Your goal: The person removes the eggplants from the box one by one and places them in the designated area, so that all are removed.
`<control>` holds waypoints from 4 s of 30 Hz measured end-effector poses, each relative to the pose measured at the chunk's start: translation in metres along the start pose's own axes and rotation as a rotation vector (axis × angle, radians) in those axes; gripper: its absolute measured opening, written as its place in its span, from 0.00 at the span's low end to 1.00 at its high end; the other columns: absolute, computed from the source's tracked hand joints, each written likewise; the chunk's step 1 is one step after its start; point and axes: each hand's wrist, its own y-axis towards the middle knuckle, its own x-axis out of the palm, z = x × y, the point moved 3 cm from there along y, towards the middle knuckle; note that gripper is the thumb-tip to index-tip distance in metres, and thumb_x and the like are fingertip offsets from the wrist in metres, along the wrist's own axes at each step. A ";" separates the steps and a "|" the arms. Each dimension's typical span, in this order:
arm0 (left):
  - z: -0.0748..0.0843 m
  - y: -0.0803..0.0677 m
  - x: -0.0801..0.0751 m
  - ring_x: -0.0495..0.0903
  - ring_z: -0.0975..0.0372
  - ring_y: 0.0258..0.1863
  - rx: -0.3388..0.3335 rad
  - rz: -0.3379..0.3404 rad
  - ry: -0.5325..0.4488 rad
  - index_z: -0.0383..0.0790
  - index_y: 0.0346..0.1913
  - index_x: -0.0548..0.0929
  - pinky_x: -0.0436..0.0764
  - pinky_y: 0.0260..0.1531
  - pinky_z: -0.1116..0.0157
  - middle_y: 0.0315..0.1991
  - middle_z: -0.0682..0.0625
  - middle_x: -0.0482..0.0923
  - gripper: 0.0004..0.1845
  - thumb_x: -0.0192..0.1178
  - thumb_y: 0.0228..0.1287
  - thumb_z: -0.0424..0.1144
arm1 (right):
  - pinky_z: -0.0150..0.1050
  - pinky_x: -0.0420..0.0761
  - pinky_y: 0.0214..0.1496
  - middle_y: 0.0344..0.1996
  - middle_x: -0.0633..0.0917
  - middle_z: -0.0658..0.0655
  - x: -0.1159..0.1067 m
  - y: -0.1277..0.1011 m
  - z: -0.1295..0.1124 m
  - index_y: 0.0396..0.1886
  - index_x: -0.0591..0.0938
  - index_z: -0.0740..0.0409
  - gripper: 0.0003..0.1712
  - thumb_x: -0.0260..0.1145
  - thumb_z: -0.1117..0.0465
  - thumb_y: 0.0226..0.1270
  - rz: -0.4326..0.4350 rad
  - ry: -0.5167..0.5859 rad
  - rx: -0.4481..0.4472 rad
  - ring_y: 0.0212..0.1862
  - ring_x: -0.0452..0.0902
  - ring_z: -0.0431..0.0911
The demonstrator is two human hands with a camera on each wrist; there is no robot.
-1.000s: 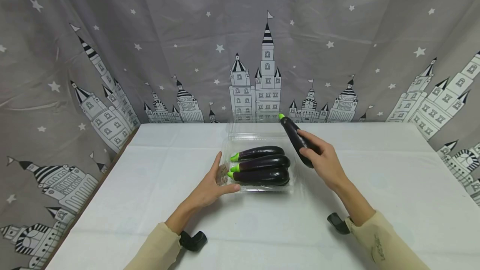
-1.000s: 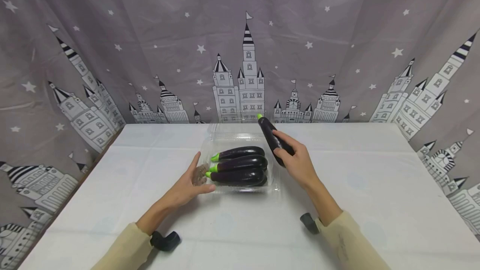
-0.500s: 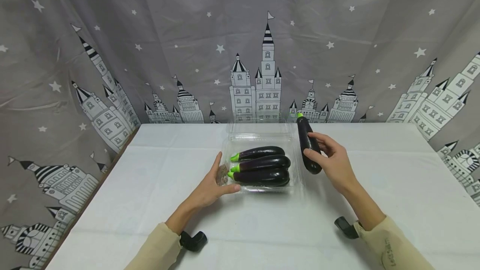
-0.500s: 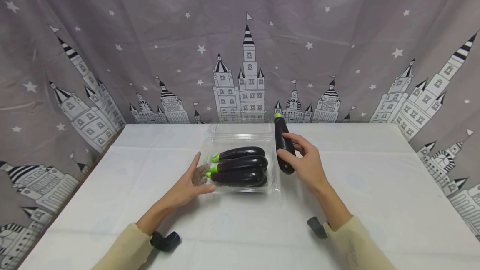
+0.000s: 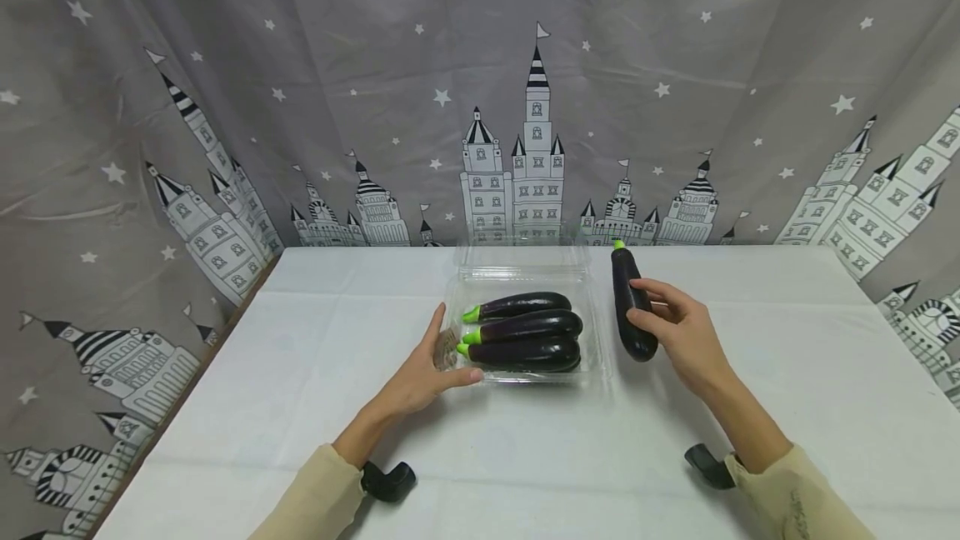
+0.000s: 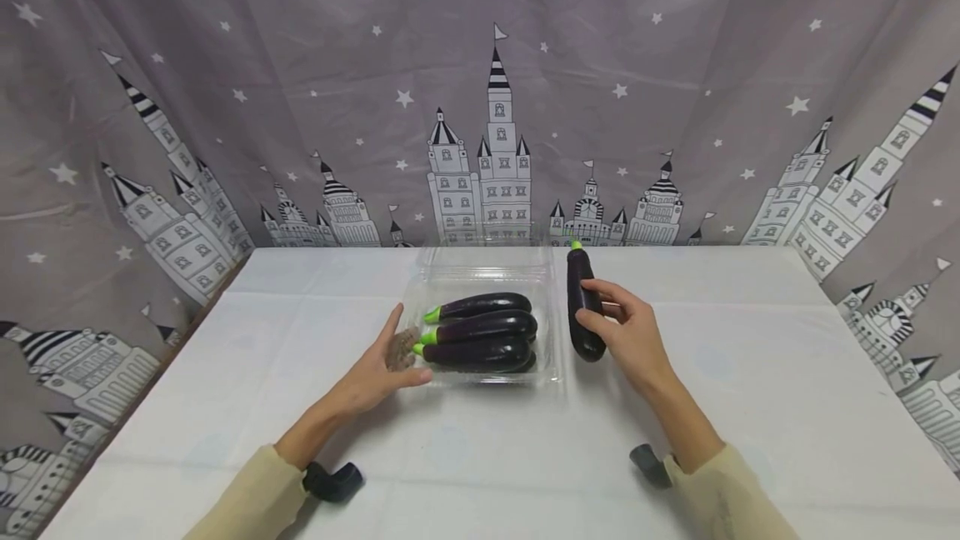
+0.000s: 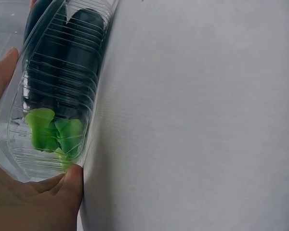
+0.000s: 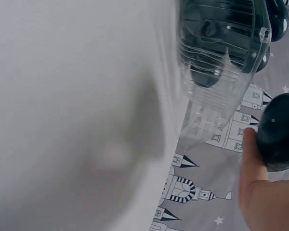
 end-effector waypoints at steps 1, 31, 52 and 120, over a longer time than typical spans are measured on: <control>0.000 0.000 0.000 0.41 0.44 0.76 0.004 -0.002 0.000 0.49 0.80 0.34 0.43 0.69 0.38 0.77 0.35 0.44 0.66 0.74 0.53 0.54 | 0.27 0.77 0.48 0.62 0.69 0.69 -0.001 -0.001 0.001 0.67 0.71 0.67 0.28 0.65 0.65 0.69 0.000 -0.029 0.014 0.57 0.74 0.52; 0.001 -0.001 0.001 0.41 0.45 0.76 -0.008 -0.004 -0.007 0.51 0.80 0.34 0.42 0.69 0.39 0.78 0.37 0.43 0.65 0.74 0.53 0.54 | 0.50 0.76 0.55 0.61 0.69 0.72 -0.002 -0.012 0.031 0.70 0.69 0.62 0.34 0.66 0.66 0.64 -0.180 -0.209 0.164 0.60 0.70 0.64; 0.002 0.001 0.001 0.42 0.43 0.76 0.000 0.006 0.019 0.49 0.80 0.34 0.43 0.69 0.38 0.77 0.35 0.45 0.65 0.74 0.54 0.54 | 0.52 0.79 0.51 0.55 0.76 0.74 0.002 -0.011 0.033 0.63 0.74 0.71 0.26 0.63 0.68 0.65 -0.150 -0.351 0.108 0.56 0.75 0.65; 0.000 0.000 0.001 0.43 0.45 0.76 0.001 -0.006 0.000 0.50 0.80 0.33 0.43 0.69 0.39 0.77 0.36 0.45 0.65 0.73 0.54 0.53 | 0.54 0.77 0.56 0.57 0.76 0.73 0.006 -0.012 0.034 0.64 0.72 0.71 0.26 0.63 0.64 0.70 -0.203 -0.331 0.071 0.58 0.75 0.65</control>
